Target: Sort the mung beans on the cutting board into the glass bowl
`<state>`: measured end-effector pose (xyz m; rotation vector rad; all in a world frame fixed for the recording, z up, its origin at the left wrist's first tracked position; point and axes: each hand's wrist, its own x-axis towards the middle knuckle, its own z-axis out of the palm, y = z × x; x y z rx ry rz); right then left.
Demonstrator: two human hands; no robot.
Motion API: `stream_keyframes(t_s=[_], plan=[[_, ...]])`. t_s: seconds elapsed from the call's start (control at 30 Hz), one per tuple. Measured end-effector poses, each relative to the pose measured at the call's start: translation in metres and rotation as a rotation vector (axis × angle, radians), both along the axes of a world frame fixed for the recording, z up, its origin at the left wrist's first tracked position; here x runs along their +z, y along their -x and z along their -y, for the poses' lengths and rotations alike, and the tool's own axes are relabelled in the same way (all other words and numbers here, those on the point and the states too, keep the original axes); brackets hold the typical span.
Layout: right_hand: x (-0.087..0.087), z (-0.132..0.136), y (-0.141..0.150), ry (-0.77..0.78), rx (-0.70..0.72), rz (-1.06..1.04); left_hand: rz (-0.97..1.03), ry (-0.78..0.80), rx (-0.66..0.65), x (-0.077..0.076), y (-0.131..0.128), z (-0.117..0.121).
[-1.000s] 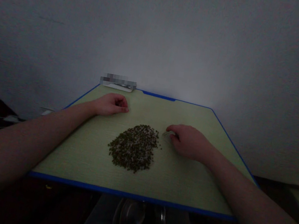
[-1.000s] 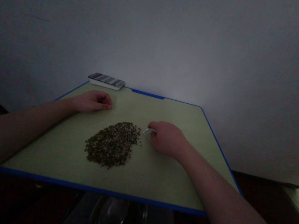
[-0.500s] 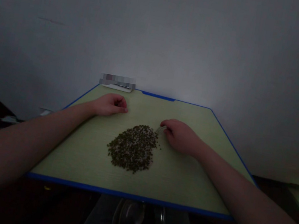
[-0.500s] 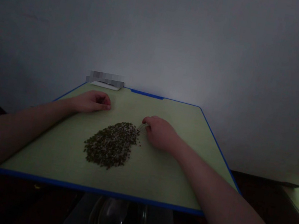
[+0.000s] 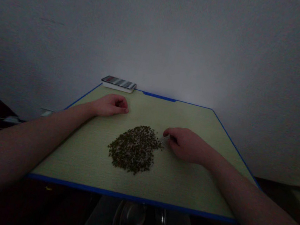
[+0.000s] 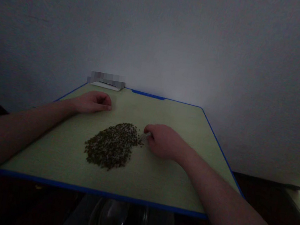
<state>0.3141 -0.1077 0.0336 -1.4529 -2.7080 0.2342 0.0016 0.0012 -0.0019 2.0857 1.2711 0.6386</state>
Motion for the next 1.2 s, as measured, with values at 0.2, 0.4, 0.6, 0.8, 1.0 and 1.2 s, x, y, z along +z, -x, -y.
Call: stream_keyframes(t_s=[0.2, 0.4, 0.6, 0.8, 1.0, 1.2], plan=[[0.006, 0.003, -0.006, 0.012, -0.059, 0.081, 0.002, 0.004, -0.002, 0.0, 0.0, -0.001], [0.011, 0.004, -0.009, 0.053, -0.085, 0.13, 0.007, 0.004, 0.017, 0.004, -0.003, 0.004], [0.013, 0.009, -0.01, 0.069, -0.054, 0.133, 0.022, -0.001, 0.012, 0.003, -0.003, 0.003], [0.013, 0.01, -0.01, 0.077, -0.042, 0.133, 0.02, 0.01, -0.003, 0.002, -0.001, 0.001], [0.012, 0.009, -0.009, 0.053, -0.032, 0.119, 0.018, 0.013, 0.013, 0.0, -0.001, 0.0], [0.015, 0.01, -0.011, 0.061, -0.054, 0.13, 0.03, 0.019, 0.006, -0.001, 0.0, -0.001]])
